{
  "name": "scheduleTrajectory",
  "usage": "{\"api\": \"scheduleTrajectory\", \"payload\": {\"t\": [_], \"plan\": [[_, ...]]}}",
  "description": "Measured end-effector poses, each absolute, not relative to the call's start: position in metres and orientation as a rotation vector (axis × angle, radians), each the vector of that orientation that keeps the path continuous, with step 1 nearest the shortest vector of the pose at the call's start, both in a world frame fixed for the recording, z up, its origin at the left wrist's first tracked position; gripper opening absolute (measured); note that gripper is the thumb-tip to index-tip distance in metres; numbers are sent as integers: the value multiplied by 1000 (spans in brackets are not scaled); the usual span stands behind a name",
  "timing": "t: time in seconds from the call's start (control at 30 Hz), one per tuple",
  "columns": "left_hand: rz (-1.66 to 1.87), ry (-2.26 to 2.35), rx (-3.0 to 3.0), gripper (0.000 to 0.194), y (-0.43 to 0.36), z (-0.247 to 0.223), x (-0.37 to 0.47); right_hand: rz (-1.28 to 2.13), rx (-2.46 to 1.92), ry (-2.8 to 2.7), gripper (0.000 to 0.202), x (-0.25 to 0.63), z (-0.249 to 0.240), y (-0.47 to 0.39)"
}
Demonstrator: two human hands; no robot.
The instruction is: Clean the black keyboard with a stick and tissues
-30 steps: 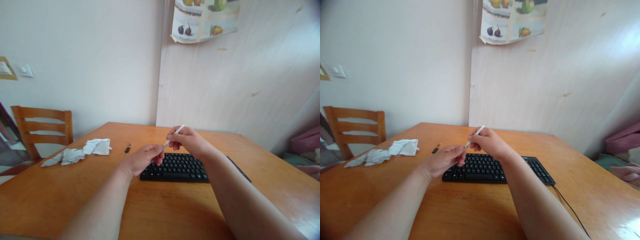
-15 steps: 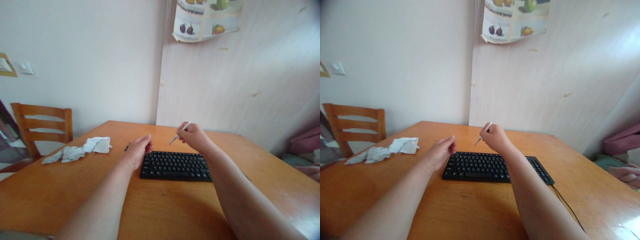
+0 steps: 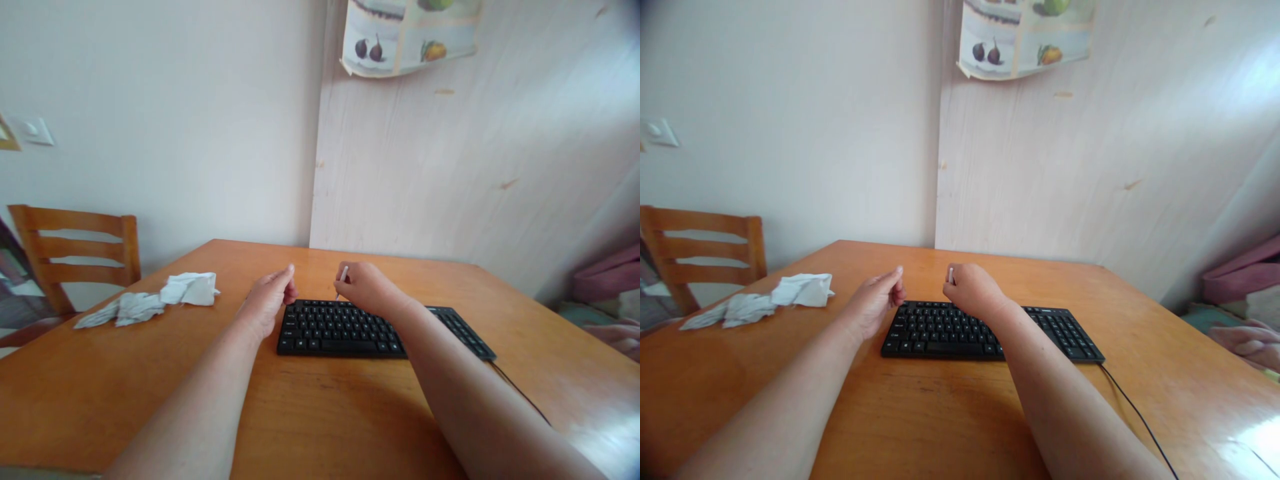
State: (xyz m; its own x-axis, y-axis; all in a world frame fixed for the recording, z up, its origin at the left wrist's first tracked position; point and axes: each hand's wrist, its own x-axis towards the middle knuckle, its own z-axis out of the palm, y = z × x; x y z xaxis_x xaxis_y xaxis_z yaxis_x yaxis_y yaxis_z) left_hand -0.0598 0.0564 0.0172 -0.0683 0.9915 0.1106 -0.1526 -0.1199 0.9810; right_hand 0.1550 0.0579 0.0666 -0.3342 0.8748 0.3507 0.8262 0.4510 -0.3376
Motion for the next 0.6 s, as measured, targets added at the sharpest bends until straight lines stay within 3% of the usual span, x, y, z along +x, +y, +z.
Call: {"api": "scheduleTrajectory", "payload": {"t": [0.6], "plan": [[1356, 1083, 1206, 46, 62, 12, -61, 479, -1318, -2425, 7, 157, 81, 42]]}}
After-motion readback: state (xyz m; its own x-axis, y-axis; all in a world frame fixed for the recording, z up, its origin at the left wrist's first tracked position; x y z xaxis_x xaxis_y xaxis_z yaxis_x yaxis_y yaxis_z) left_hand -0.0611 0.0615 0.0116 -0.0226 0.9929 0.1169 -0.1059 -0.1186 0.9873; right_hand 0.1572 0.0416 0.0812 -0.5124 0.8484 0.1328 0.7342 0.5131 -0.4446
